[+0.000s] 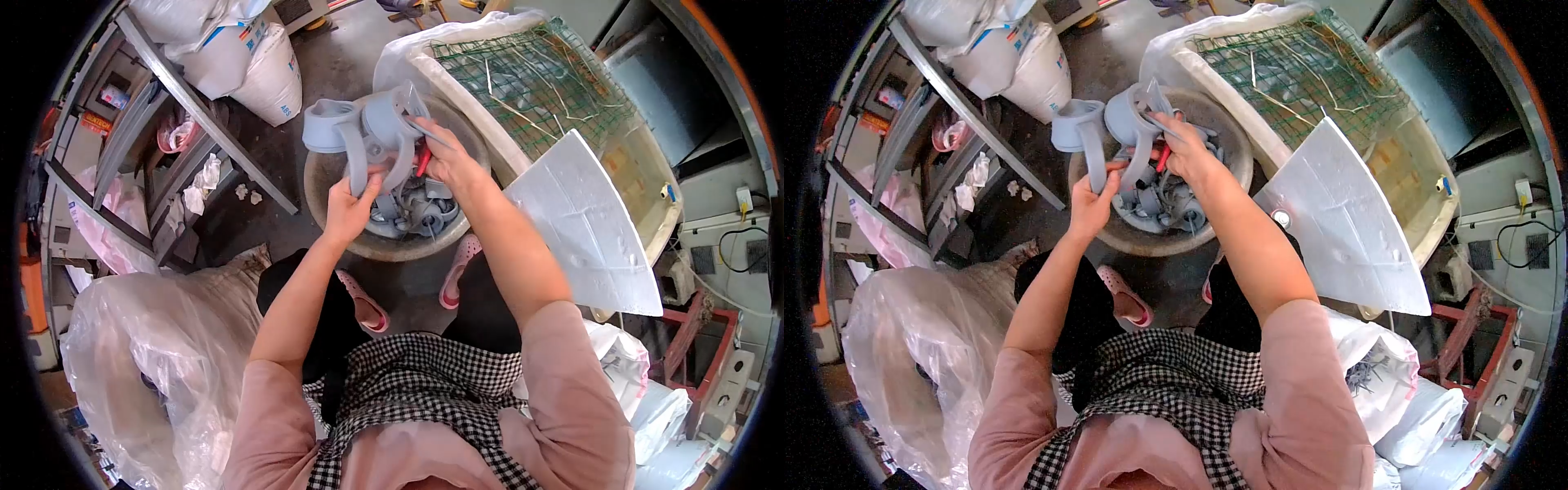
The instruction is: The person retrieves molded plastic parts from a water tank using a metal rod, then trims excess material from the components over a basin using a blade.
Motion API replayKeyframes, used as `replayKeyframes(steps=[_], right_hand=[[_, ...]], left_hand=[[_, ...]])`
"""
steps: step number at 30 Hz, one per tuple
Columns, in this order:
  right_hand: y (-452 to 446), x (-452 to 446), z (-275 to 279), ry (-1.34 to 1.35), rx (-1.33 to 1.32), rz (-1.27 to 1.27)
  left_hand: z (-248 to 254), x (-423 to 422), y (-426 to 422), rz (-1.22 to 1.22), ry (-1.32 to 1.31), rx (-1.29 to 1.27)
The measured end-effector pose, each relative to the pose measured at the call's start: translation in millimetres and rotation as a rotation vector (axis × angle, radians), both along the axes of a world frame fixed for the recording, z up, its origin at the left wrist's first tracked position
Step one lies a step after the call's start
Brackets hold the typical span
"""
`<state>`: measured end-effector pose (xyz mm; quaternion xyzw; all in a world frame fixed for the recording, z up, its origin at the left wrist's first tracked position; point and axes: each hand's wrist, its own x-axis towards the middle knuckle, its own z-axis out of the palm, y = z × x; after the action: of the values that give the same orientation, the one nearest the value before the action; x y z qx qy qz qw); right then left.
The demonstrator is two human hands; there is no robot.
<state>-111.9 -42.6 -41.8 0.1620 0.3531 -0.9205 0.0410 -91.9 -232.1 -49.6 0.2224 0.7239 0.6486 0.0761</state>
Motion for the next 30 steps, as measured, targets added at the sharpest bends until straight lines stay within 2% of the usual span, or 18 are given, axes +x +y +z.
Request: replayKeyframes(steps=[1,4,5,7,8,9,10,11,13,14,16,18,20,21,23,26,27,30], right_hand=[[-2.4,1.5,1.8,0.002,0.003,0.0],[-9.7,4.0,10.7,0.015,-0.051,0.018],[-10.4,4.4,14.3,-0.036,0.013,0.059],[-12.3,8.6,31.5,-0.077,0.082,0.1],[-13.1,14.9,42.4,-0.131,0.232,0.054],[-12.3,18.9,48.0,-0.186,0.381,0.007],[-3.7,17.9,41.9,-0.183,0.382,0.009],[9.0,15.2,30.4,-0.128,0.547,-0.011],[8.2,19.0,37.8,-0.057,0.784,-0.151],[6.2,20.2,34.9,-0.049,0.786,-0.152],[2.4,21.1,29.8,0.119,1.231,-0.203],[-14.7,31.0,32.5,0.125,1.322,-0.098],[-33.1,39.1,34.3,0.23,1.364,-0.117],[-39.0,39.8,35.9,0.238,1.37,-0.114],[-44.7,40.6,39.9,0.406,1.2,-0.209],[-42.8,35.9,30.8,0.541,1.314,-0.268],[-41.4,33.6,31.5,0.706,1.445,-0.371],[-44.2,33.2,35.9,0.832,1.459,-0.462]], left_hand=[[3.8,6.7,2.7,0.105,0.059,0.016],[-1.9,4.0,-1.1,0.239,0.082,-0.022],[-2.6,2.0,-4.2,0.24,0.087,-0.022],[6.9,-4.5,-9.7,0.331,-0.018,0.148],[13.5,-7.1,-16.1,0.347,-0.04,0.096],[22.3,-7.6,-18.8,0.376,-0.132,0.16],[28.1,-8.4,-21.4,0.404,-0.225,0.224],[28.0,-10.6,-25.3,0.407,-0.222,0.225],[26.4,-18.0,-33.1,0.32,-0.489,0.594],[26.5,-21.4,-37.1,0.32,-0.481,0.599],[28.8,-24.3,-43.6,0.109,-0.516,0.797],[31.3,-23.4,-44.7,0.075,-0.509,0.817],[28.9,-21.1,-43.7,-0.057,-0.519,0.838],[38.5,-14.5,-37.1,-0.028,-0.543,0.851],[33.2,-12.5,-33.1,-0.075,-0.527,0.854],[34.1,-9.1,-28.0,-0.142,-0.492,0.83],[34.8,-7.6,-27.3,-0.143,-0.51,0.807],[37.0,-3.8,-24.1,-0.185,-0.5,0.82]])
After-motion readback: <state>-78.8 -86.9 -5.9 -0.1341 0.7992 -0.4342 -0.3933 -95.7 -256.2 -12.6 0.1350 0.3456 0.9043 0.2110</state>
